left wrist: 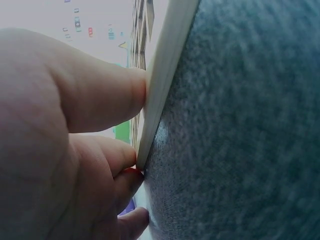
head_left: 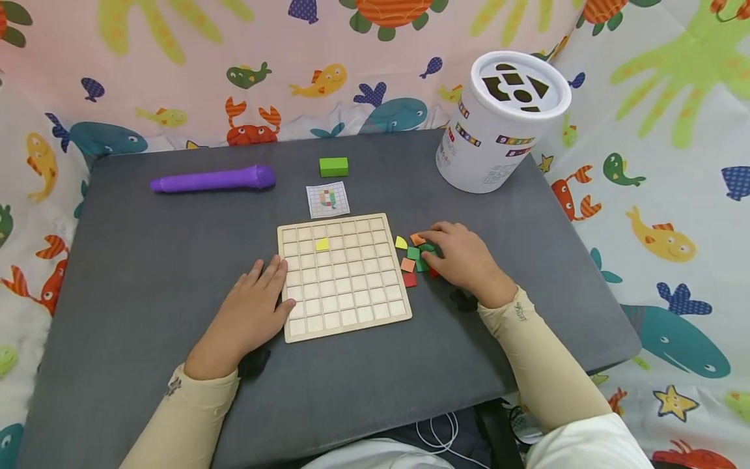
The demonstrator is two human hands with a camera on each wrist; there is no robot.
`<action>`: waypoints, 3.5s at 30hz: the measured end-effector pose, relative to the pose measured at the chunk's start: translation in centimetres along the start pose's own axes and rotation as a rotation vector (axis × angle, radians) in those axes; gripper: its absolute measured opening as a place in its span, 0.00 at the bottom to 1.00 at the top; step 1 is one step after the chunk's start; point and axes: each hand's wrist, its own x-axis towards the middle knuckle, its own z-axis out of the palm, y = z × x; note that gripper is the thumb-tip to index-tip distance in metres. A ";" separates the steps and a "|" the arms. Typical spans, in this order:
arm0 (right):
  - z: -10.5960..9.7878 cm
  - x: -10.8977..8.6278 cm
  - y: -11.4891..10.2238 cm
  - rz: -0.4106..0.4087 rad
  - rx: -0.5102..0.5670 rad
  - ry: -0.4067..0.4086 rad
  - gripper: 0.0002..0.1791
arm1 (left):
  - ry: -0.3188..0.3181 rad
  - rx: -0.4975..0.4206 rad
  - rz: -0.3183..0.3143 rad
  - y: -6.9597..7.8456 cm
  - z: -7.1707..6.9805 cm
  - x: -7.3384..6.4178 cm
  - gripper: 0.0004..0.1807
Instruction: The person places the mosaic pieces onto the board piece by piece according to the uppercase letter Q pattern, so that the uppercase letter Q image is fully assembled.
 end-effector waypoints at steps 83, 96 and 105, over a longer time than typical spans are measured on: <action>-1.0 3.8 -10.2 -0.153 -0.019 0.047 0.11 | 0.006 0.043 -0.032 -0.3 0.1 0.4 0.43; 1.1 9.2 -13.0 -0.225 -0.004 -0.003 0.06 | 0.004 0.047 -0.044 -0.9 -0.3 0.1 0.43; 2.1 10.3 -13.1 -0.237 -0.009 0.022 0.09 | 0.008 0.055 -0.050 -0.9 -0.6 0.1 0.43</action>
